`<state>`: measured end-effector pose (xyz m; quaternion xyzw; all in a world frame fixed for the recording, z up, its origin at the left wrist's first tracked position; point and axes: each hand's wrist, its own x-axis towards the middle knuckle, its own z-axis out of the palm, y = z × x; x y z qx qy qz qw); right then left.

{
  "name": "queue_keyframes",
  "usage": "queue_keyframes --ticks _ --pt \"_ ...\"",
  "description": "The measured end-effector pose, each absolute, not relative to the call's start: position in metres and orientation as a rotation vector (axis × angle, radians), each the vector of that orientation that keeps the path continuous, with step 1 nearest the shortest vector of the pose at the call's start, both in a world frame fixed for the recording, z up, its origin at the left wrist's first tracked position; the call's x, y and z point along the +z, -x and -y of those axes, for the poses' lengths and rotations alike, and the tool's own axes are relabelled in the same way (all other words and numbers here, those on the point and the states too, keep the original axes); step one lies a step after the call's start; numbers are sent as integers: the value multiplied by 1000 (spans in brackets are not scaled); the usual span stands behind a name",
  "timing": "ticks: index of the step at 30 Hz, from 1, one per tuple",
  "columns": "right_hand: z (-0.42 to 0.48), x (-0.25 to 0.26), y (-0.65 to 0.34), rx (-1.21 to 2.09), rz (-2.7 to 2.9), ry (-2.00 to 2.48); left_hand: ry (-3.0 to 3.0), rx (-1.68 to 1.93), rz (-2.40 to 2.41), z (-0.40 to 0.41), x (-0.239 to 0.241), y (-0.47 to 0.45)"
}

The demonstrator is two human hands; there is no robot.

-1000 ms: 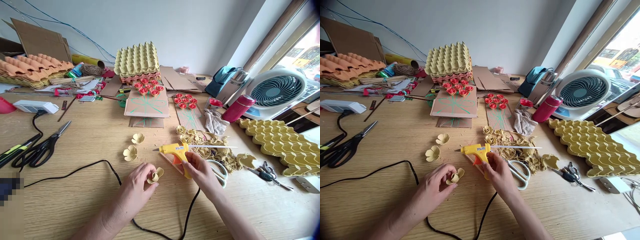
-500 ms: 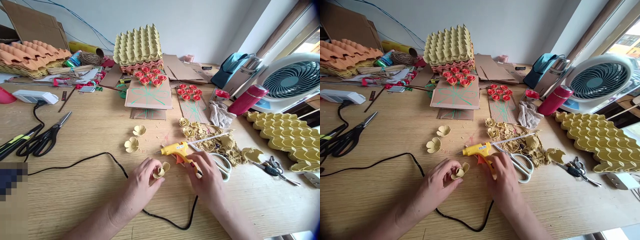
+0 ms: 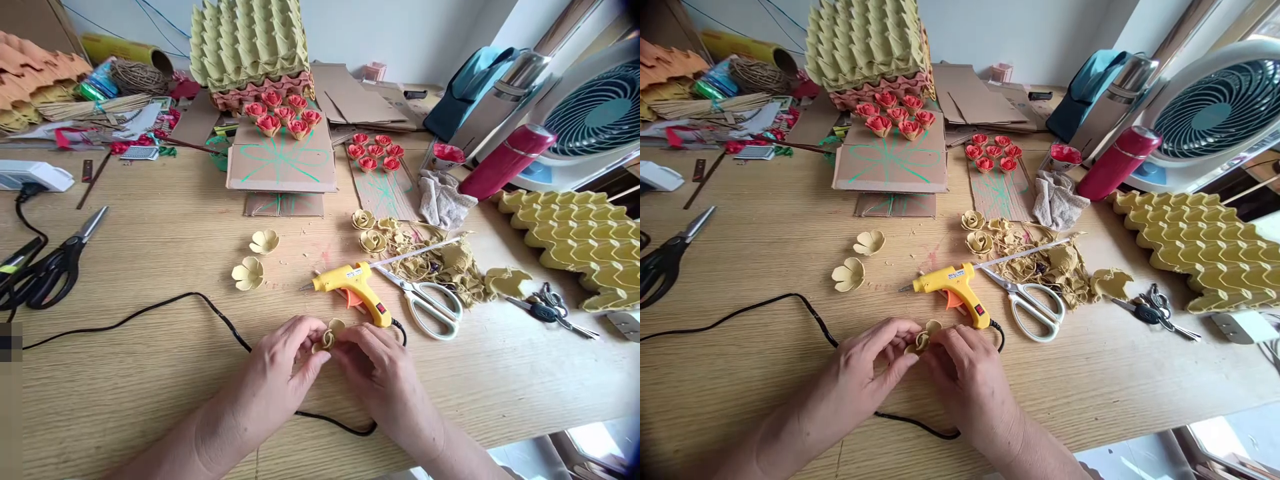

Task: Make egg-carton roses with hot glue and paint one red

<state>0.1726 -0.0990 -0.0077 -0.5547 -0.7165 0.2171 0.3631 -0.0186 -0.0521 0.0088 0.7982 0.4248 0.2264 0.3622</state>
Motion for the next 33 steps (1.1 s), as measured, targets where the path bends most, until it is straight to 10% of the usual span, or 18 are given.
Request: queue_keyframes --ticks 33 --pt "100 -6 -173 702 1749 1452 -2157 610 -1007 51 8 21"
